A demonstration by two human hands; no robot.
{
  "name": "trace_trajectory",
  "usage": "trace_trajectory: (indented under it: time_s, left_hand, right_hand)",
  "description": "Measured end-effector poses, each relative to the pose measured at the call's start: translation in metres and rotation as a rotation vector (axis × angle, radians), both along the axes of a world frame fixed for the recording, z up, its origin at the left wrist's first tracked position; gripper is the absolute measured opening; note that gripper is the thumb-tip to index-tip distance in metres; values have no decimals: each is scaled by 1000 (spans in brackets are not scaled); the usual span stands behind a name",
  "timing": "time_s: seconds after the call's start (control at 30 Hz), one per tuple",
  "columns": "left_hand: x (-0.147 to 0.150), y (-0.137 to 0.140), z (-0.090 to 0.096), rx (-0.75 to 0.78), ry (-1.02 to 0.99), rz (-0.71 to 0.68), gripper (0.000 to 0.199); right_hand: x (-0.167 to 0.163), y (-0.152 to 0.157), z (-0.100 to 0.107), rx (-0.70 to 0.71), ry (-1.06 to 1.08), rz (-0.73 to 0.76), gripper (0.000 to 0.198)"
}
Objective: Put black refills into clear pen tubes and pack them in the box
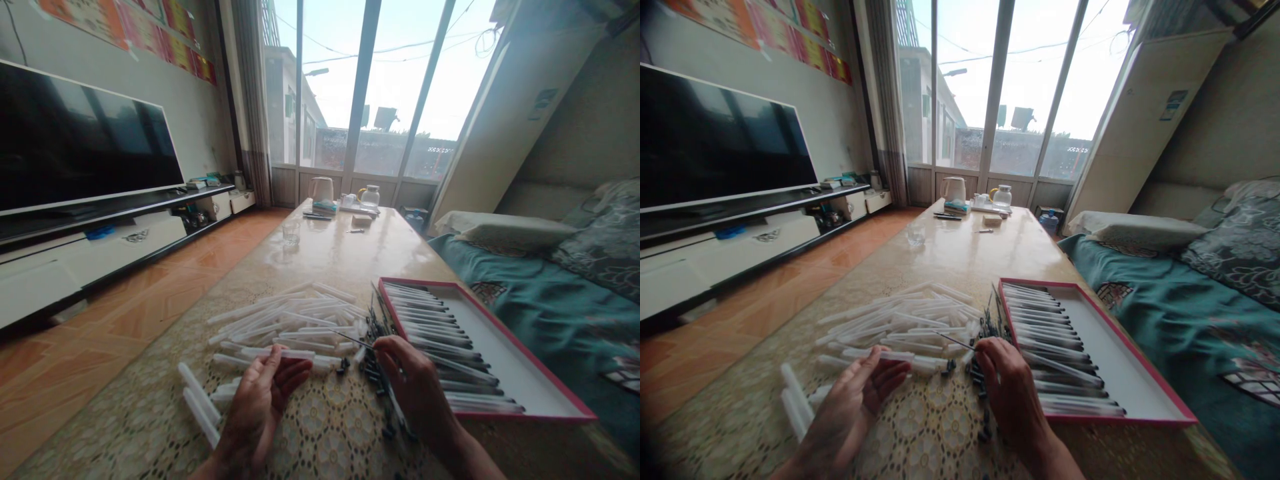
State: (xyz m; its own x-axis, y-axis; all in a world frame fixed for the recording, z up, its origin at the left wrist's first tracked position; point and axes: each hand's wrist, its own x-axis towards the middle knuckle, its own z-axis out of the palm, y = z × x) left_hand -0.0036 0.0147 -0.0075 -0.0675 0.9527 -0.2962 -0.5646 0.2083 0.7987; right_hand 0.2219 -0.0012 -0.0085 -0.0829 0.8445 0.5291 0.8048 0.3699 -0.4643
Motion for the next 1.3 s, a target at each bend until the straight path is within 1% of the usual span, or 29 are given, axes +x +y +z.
trace_trajectory:
  time_s: [0.07, 0.2, 0.37, 0.5, 0.57, 0.63, 0.73, 0.77, 0.83, 0.87, 0.93, 1.0, 1.07, 1.17, 1.23, 1.3]
  left_hand:
    - [-1, 0, 3, -5, 0, 37, 7]
    - [-2, -1, 6, 1, 5, 48, 9]
    - [-4, 1, 0, 11, -6, 5, 3]
    - [-3, 1, -3, 25, -24, -53, 4]
    - [-1, -2, -4, 30, -40, -103, 6]
    - [2, -5, -5, 27, -67, -183, 9]
    - [5, -8, -8, -36, -122, -319, 12]
    - [5, -8, -9, -61, -152, -338, 11]
    - [4, -6, -11, -84, -229, -310, 7]
    - [2, -5, -11, -83, -268, -273, 7]
    - [-2, -2, -12, -77, -326, -193, 12]
    - [-4, -1, -11, -83, -344, -149, 16]
    - [-4, -1, -9, -90, -330, -143, 17]
    - [-1, -4, -7, -89, -271, -161, 12]
    - [0, -5, -7, -85, -230, -192, 9]
    - [1, -7, -6, -79, -192, -221, 7]
  right_hand:
    - [-3, -2, 2, 19, 27, 75, 16]
    - [-9, -7, 8, 0, -62, 95, 19]
    - [-12, -7, 9, -19, -116, 99, 21]
    - [-15, -8, 9, -48, -106, 116, 20]
    - [-18, -10, 8, -83, -48, 153, 19]
    - [-23, -12, 7, -137, 55, 190, 18]
    - [-30, -16, 9, -254, 228, 249, 22]
    - [-31, -16, 10, -288, 279, 260, 25]
    - [-29, -17, 15, -319, 331, 258, 31]
    - [-25, -16, 18, -317, 311, 240, 32]
    - [-15, -16, 23, -325, 166, 205, 29]
    - [-4, -18, 28, -382, -27, 217, 16]
    - [5, -22, 31, -472, -146, 251, 5]
    - [9, -29, 31, -573, -208, 285, 16]
    - [9, -32, 29, -581, -228, 295, 20]
    - [8, -33, 25, -567, -236, 302, 21]
